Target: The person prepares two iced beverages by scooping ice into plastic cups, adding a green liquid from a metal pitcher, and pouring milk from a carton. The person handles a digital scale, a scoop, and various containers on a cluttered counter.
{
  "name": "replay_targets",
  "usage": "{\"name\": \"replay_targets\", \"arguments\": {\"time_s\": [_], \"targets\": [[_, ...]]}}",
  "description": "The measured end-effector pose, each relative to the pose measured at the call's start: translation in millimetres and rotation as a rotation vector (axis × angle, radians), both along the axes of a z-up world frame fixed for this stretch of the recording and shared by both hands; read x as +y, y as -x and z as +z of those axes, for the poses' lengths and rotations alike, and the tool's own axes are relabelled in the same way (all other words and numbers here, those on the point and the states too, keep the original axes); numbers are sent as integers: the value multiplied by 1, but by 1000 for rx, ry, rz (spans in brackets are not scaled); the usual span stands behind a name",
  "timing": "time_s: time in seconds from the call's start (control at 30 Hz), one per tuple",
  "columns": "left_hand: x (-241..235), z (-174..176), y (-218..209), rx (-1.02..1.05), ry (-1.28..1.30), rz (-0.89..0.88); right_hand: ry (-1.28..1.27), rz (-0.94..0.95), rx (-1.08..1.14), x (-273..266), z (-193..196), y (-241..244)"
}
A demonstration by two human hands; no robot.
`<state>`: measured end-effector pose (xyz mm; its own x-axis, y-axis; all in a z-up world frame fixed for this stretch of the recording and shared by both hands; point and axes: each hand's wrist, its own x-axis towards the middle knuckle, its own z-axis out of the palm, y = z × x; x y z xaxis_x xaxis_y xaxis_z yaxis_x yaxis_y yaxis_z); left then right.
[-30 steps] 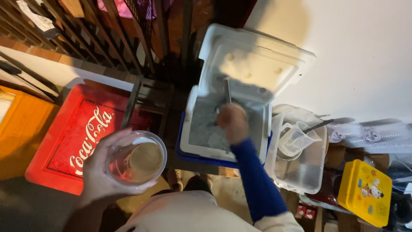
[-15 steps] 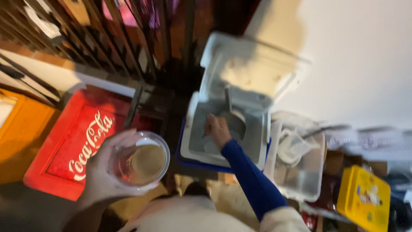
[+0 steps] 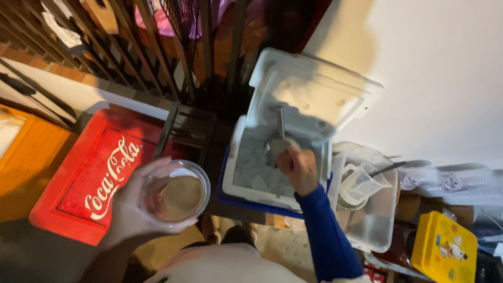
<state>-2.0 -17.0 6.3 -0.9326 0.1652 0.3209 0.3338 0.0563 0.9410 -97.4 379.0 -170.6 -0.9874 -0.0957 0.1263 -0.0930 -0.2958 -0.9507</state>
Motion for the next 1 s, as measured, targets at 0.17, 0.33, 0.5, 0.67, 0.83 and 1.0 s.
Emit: {"name": "replay_targets", "arguments": {"time_s": [0.17, 0.33, 0.5, 0.67, 0.83, 1.0], "targets": [[2, -2, -3, -77, -20, -38, -160, -2, -67, -46, -24, 13], [3, -1, -1, 40, -25, -21, -243, -87, 336, -6, 1, 15], [0, -2, -17, -22, -21, -10, -353, -217, 101, -29, -63, 24], [-2, 1, -19, 46, 61, 46, -1109, -543, 895, -14, -21, 35], [1, 0, -16, 100, 2, 1, -438, -251, 186, -45, -37, 38], [-5, -1, -12, 112, 21, 4, -759, -412, 673, -42, 2, 25]]}}
